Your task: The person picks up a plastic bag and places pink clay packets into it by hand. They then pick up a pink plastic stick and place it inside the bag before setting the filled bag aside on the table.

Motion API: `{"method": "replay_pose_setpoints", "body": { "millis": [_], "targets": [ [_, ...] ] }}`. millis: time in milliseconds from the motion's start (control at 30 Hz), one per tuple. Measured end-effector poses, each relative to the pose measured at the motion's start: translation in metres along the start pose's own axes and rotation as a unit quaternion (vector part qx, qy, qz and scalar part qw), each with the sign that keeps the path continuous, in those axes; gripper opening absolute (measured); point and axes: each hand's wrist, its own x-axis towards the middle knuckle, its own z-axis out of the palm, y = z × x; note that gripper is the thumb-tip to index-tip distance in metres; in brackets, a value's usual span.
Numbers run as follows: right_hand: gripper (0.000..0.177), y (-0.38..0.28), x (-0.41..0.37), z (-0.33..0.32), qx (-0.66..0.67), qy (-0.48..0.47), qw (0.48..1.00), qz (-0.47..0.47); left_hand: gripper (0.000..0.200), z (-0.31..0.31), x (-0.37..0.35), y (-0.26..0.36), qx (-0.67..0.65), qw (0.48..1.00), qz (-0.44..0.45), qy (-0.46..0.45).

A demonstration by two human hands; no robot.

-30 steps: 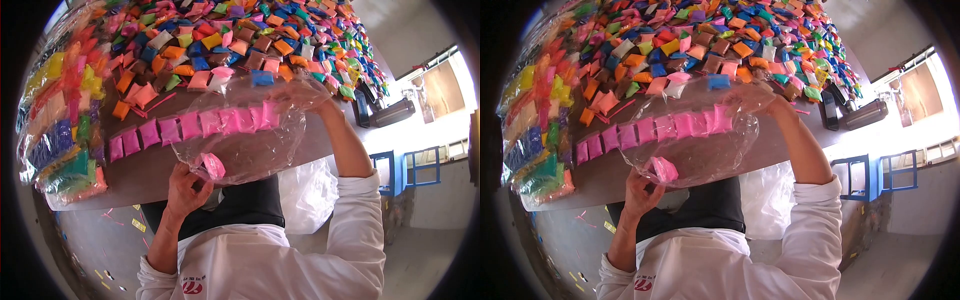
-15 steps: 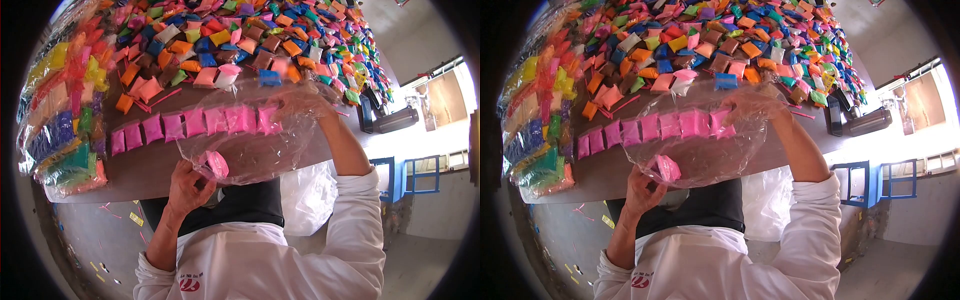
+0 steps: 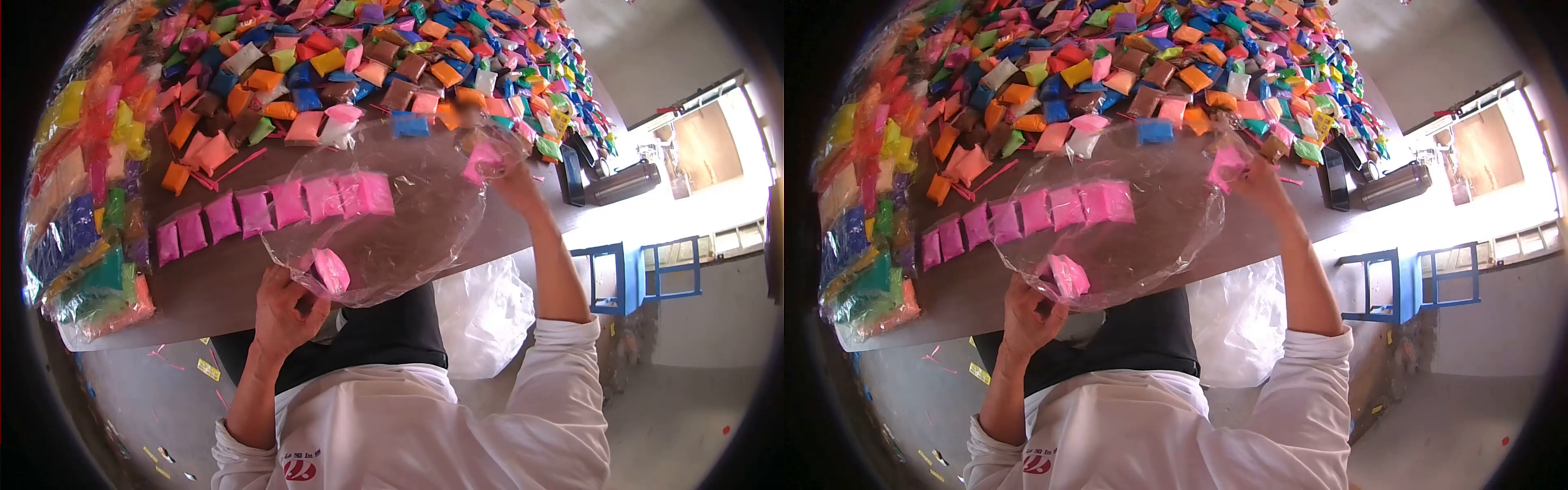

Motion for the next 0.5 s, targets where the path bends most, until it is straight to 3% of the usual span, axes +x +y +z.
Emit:
{"method": "replay_pose_setpoints", "body": {
  "millis": [33,133,267,400,467,500],
  "targets": [
    [0.053,0.007,-0.007,0.011,-0.043,0.026,0.999,-0.021,0.02,0.0,0.0,0.0,-0.002,1.0,0.002,0.002],
    [0.049,0.003,-0.023,0.011,0.018,0.028,0.992,0.12,0.019,-0.001,-0.003,-0.004,0.007,1.0,-0.003,-0.018],
    [0.046,-0.03,-0.034,-0.019,0.107,0.204,0.964,0.131,0.018,0.0,-0.002,-0.004,-0.001,1.0,0.005,-0.011],
    [0.045,-0.134,-0.058,-0.043,0.184,0.301,0.935,0.019,0.019,-0.002,-0.003,-0.006,0.002,1.0,0.009,-0.018],
    [0.046,-0.165,-0.069,-0.038,0.2,0.267,0.938,-0.094,0.019,-0.001,-0.003,-0.007,0.006,1.0,0.017,-0.017],
    [0.046,-0.182,-0.072,-0.037,0.144,0.216,0.958,-0.124,0.018,0.0,-0.002,-0.006,0.005,1.0,0.015,-0.013]
  ]
}}
